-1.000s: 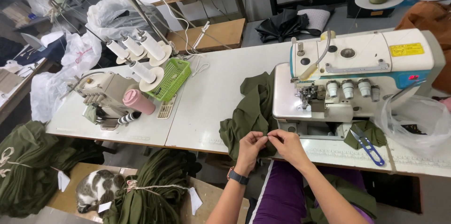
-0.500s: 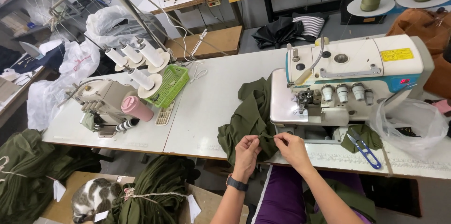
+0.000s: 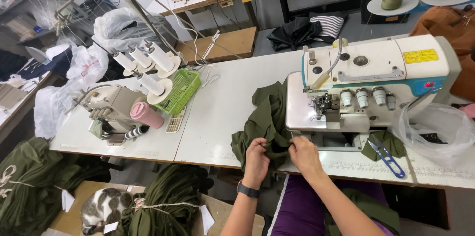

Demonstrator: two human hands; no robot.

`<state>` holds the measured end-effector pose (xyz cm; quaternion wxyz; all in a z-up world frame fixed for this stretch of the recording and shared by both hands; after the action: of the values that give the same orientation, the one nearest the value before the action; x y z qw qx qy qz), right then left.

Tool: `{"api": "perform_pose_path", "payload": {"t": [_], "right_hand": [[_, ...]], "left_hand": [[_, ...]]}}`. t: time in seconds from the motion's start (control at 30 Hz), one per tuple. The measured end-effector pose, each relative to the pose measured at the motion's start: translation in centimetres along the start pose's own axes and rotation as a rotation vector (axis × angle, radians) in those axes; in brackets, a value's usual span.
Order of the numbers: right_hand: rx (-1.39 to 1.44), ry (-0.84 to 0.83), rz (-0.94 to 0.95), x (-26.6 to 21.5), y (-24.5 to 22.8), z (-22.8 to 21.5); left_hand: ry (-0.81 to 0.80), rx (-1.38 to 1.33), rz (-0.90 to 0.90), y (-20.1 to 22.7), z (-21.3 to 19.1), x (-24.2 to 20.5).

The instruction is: Organizing and folding green fabric pieces at a sewing workstation.

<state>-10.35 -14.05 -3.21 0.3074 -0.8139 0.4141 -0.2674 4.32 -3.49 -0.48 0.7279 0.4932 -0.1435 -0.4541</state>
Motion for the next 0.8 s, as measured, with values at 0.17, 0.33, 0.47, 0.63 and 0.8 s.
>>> {"api": "perform_pose_path", "payload": {"t": [0.17,0.33,0.47,0.63,0.8], "right_hand": [[0.08,0.148,0.02,-0.8,-1.4,-3.0],[0.07,0.067,0.045,-1.1,-1.0,-2.1],[0.437,-0.089,0.297,-1.2,-0.9,-1.6],[1.16,-0.097,0.626,-0.6,-2.0,-2.3],[1.172,-0.051,0.537,-1.1,-4.1,-3.4]], "left_hand": [[-0.03,0.682,0.138,2.4,1.7,-1.8],[-0.006,1.114,0.392,2.9,2.6,-2.6],[0.009,1.033,0.459,4.2,3.5,-3.4],[-0.099,1.085,0.44,3.9,3.0,-3.6],[0.11,0.936,0.489,3.6,0.7,-2.7]]}}
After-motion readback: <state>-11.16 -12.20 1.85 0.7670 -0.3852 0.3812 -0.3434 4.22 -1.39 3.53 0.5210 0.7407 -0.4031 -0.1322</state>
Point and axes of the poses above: each hand's wrist, its own x-axis towards the middle knuckle, its own z-axis out of the palm, y = z × x, the point moved 4 cm from there along x, towards the middle knuckle, and after that the axes turned 4 degrees about -y, right-handed, at the moved point
